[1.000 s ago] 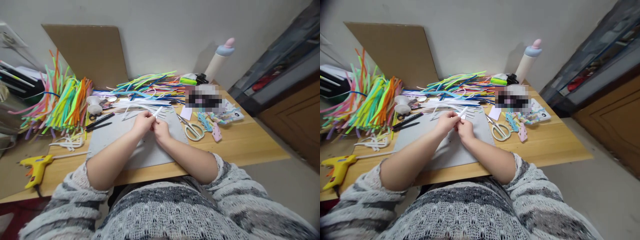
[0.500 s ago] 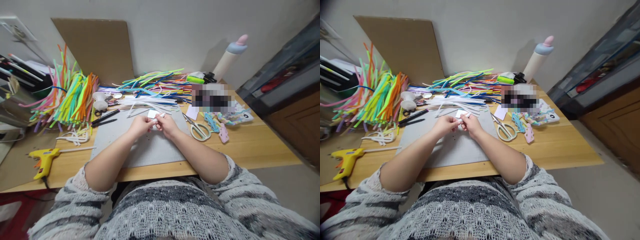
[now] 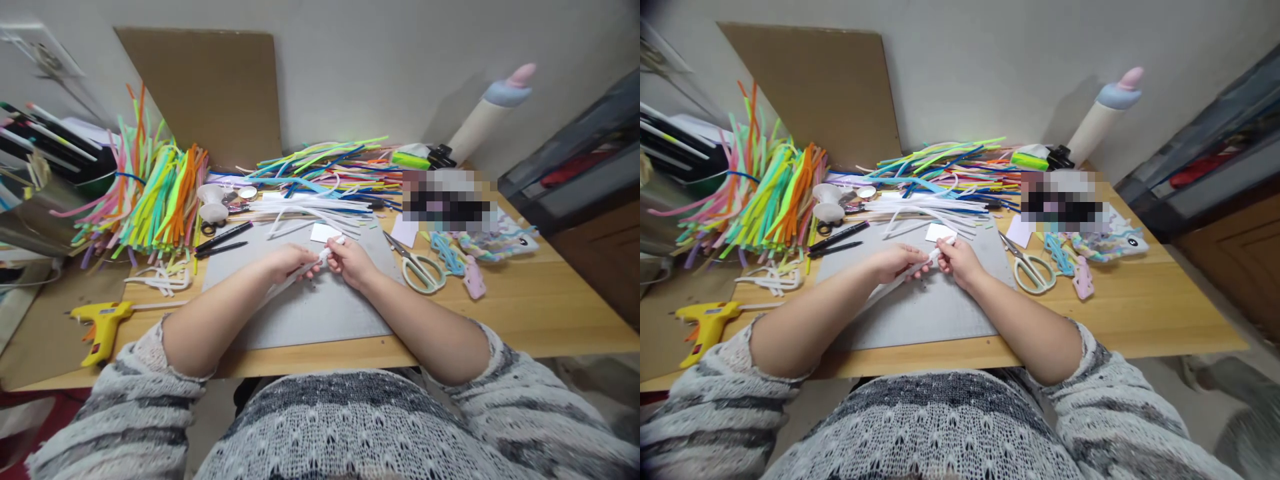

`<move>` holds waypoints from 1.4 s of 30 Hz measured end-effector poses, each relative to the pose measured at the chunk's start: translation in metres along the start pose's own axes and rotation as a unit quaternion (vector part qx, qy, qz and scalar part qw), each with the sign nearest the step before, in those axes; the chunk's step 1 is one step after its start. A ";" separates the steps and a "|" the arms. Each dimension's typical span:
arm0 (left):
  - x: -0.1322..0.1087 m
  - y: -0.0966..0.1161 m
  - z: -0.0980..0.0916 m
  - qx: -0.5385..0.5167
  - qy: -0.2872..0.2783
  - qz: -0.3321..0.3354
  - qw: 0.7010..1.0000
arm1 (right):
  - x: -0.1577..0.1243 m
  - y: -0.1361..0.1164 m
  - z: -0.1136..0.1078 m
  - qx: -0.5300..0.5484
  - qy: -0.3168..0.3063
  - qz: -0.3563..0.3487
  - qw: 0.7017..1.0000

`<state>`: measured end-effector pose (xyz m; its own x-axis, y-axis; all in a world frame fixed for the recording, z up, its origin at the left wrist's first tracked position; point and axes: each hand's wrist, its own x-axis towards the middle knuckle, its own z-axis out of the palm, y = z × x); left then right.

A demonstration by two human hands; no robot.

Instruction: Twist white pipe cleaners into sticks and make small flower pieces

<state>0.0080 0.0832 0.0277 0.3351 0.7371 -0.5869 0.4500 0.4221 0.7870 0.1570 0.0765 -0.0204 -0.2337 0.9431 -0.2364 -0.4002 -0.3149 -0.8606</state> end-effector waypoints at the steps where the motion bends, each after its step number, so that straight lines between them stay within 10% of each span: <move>1: 0.001 0.000 0.003 0.031 0.023 0.006 0.999 | 0.000 0.000 0.000 -0.001 0.002 0.000 1.000; 6: -0.003 -0.005 0.013 0.145 0.148 0.064 0.976 | 0.000 -0.007 -0.005 -0.023 0.015 0.009 1.000; 10: -0.019 -0.016 0.012 0.219 0.213 0.114 0.946 | 0.004 -0.026 -0.014 -0.167 0.148 -0.136 0.965; 14: -0.031 -0.031 0.010 0.288 0.226 0.133 0.921 | 0.019 -0.048 -0.006 -0.404 0.107 -0.278 0.865; 20: -0.028 -0.048 0.013 0.300 0.184 0.149 0.924 | 0.078 -0.062 0.036 -0.673 -0.068 -0.365 0.640; 24: -0.024 -0.050 0.009 0.272 0.170 0.150 0.935 | 0.105 -0.049 0.053 -0.720 -0.176 -0.346 0.575; 32: -0.022 -0.050 0.006 0.198 0.155 0.131 0.959 | 0.106 -0.031 0.056 -0.631 -0.179 -0.288 0.698; 35: -0.022 -0.050 0.003 0.159 0.139 0.109 0.971 | 0.108 -0.054 0.066 -0.555 -0.133 -0.287 0.770; 38: -0.021 -0.050 -0.003 0.112 0.109 0.091 0.984 | 0.107 -0.089 0.077 -0.323 -0.089 -0.228 0.914; 42: -0.020 -0.049 -0.011 0.045 0.061 0.077 0.994 | 0.091 -0.137 0.092 -0.202 -0.057 -0.200 0.957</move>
<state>-0.0303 0.0537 0.0030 0.3049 0.8504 -0.4287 0.4758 0.2539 0.8421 0.1084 0.1958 0.1174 -0.2377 0.9546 0.1794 -0.1088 0.1574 -0.9815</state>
